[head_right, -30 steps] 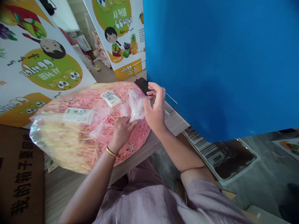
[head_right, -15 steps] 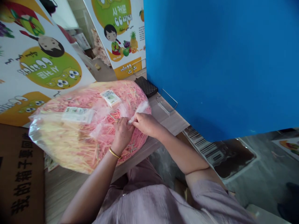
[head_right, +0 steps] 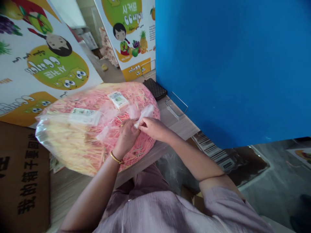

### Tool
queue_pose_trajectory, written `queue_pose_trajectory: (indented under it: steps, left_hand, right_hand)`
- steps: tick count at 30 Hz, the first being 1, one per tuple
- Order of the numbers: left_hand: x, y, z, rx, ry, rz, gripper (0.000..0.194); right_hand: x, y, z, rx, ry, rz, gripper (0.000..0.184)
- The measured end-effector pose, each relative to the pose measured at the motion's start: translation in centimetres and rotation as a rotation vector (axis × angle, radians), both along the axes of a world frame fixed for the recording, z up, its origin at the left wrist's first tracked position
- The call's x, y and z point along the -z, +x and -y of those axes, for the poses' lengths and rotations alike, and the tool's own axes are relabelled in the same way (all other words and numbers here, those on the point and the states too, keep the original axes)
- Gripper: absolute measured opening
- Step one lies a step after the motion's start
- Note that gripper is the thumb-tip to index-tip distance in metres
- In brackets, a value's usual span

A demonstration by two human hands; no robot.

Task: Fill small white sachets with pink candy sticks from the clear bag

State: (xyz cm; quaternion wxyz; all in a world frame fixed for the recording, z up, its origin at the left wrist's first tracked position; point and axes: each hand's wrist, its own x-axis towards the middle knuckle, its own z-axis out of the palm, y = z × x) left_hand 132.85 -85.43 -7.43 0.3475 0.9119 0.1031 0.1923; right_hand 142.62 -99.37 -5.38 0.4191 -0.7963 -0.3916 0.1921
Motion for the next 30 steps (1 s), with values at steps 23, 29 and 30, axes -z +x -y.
queue_pose_trajectory:
  steps: [23,29,30]
  left_hand:
    - [1.4,-8.5,-0.5,0.166,0.276,0.073,0.041]
    - [-0.5,-16.1,-5.2,-0.237,0.381,0.293,0.037]
    - [-0.6,-16.9,-6.1,-0.356,0.419,0.319,0.038]
  right_hand:
    - [3.6,2.5,0.8,0.06,-0.14,0.051,0.009]
    - [-1.1,-0.1,-0.1,0.369,0.231,0.507,0.015]
    - [-1.5,-1.0,-1.2,0.29,0.268,0.524,0.018]
